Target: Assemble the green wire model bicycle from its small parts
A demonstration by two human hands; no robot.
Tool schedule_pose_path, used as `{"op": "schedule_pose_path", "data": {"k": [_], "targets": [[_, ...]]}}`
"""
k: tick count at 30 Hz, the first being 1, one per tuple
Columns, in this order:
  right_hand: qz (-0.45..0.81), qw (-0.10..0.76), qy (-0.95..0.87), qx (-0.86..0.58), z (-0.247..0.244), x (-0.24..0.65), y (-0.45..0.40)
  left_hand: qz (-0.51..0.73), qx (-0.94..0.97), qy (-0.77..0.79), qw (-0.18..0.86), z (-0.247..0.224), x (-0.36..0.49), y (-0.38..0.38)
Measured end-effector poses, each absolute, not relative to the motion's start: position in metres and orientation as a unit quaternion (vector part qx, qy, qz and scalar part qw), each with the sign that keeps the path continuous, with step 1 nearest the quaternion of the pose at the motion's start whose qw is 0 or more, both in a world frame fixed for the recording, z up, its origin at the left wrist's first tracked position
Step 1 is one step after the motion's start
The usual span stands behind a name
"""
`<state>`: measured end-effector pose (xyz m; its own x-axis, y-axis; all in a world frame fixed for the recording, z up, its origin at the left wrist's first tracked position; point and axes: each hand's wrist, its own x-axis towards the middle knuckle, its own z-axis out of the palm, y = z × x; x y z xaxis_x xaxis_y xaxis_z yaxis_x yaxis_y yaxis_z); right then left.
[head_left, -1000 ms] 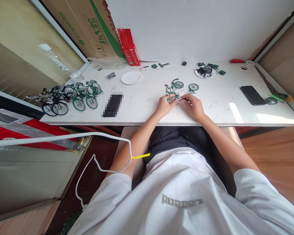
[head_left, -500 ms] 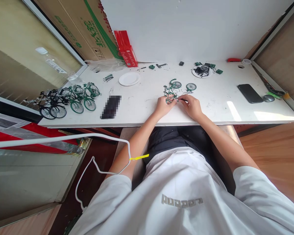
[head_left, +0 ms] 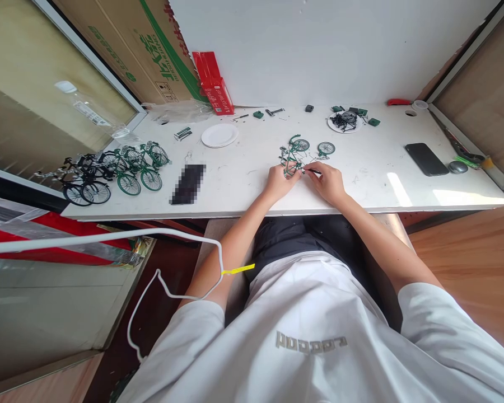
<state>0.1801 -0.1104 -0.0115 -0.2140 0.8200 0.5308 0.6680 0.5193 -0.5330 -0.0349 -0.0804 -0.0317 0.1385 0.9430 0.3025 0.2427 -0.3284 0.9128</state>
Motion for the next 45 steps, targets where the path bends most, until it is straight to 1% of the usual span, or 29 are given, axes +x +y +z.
{"op": "schedule_pose_path", "data": {"k": [22, 34, 45], "targets": [[0.044, 0.391, -0.768, -0.505, -0.0129, 0.1777, -0.1105, 0.468, 0.685, 0.457, 0.322, -0.0278, -0.0343, -0.0838], [0.048, 0.392, -0.764, -0.511, -0.0118, 0.1768, -0.1104, 0.453, 0.700, 0.472, 0.287, -0.0258, -0.0342, -0.0848], [0.048, 0.391, -0.764, -0.510, -0.0148, 0.1768, -0.1074, 0.444, 0.709, 0.467, 0.286, -0.0255, -0.0348, -0.0859]]}}
